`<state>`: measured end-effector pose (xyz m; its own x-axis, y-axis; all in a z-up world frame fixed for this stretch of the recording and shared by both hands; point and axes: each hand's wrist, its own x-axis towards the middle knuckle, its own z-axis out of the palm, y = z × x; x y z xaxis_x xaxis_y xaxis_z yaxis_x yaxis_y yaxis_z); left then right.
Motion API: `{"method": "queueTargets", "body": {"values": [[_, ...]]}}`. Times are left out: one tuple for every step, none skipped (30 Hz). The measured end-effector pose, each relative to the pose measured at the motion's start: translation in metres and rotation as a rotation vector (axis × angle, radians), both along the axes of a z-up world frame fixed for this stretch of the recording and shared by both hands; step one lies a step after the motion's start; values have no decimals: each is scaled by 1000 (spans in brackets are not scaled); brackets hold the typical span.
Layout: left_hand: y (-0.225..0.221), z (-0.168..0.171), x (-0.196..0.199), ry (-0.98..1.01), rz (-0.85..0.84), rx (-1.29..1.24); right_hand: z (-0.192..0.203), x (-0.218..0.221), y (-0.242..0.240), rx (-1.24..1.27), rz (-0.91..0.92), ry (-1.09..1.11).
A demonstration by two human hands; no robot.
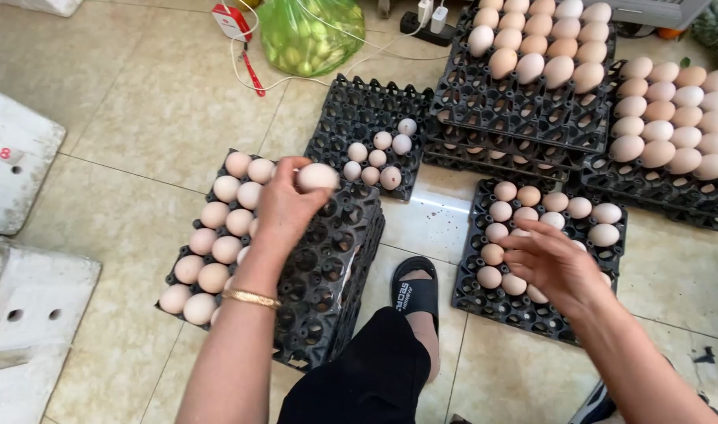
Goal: Picking up eggs from trays, wiping them clean with a cloth, and organizing them into stacks of trays.
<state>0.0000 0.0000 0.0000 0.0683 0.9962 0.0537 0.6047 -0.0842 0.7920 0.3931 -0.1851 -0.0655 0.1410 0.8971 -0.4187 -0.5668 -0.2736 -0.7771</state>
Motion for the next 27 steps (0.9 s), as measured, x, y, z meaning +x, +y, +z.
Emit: {"method": "queueTargets", "body": {"values": [[6, -2, -2, -2, -6, -3, -10, 15, -10, -3, -6, -2], [11, -5, -4, 174, 12, 47, -20, 31, -20, -34, -48, -22], [18, -8, -4, 351, 22, 99, -29, 47, -33, -67, -98, -40], [24, -15, -10, 349, 9, 97, -43, 62, -39, -72, -111, -41], [29, -26, -11, 453, -2, 162, -56, 79, -53, -46, -147, -6], [35, -37, -10, 556, -13, 229, -70, 97, -68, -20, -183, 29], [33, -40, -10, 539, -53, 217, -74, 105, -77, -41, -219, 15], [33, -45, -10, 627, -71, 314, -79, 114, -87, -82, -259, -20], [35, -49, -8, 707, -88, 420, -84, 123, -95, -120, -300, -58], [29, -47, -2, 682, -127, 415, -79, 123, -102, -138, -338, -74], [26, -41, -1, 799, -97, 442, -75, 121, -101, -199, -365, -167], [23, -35, -1, 915, -66, 472, -71, 119, -100, -264, -392, -258], [15, -24, 10, 907, -84, 477, -68, 115, -95, -269, -412, -260], [8, -12, 20, 892, -87, 524, -66, 110, -90, -332, -348, -422], [-2, -1, 26, 880, -84, 567, -65, 104, -84, -396, -274, -581], [-8, 3, 40, 874, -99, 568, -77, 101, -80, -405, -285, -581], [-13, 8, 51, 866, -152, 649, -90, 98, -73, -421, -172, -644], [-19, 14, 62, 855, -206, 730, -103, 94, -67, -437, -58, -704], [-25, 17, 75, 854, -212, 732, -101, 84, -60, -439, -63, -701], [-32, 21, 88, 821, -293, 765, -99, 74, -52, -422, 53, -875], [-39, 24, 99, 787, -371, 798, -98, 63, -43, -399, 173, -1046], [-39, 8, 103, 788, -376, 801, -112, 61, -34, -399, 169, -1043], [-40, -9, 107, 743, -458, 815, -126, 59, -25, -446, 261, -1138], [-40, -25, 111, 698, -539, 827, -141, 58, -16, -494, 355, -1231], [-44, -34, 116, 699, -542, 829, -139, 52, -9, -494, 353, -1229], [-49, -44, 121, 653, -641, 748, -136, 45, -3, -473, 383, -1281], [-53, -53, 125, 607, -737, 664, -134, 39, 4, -451, 416, -1333]]}}
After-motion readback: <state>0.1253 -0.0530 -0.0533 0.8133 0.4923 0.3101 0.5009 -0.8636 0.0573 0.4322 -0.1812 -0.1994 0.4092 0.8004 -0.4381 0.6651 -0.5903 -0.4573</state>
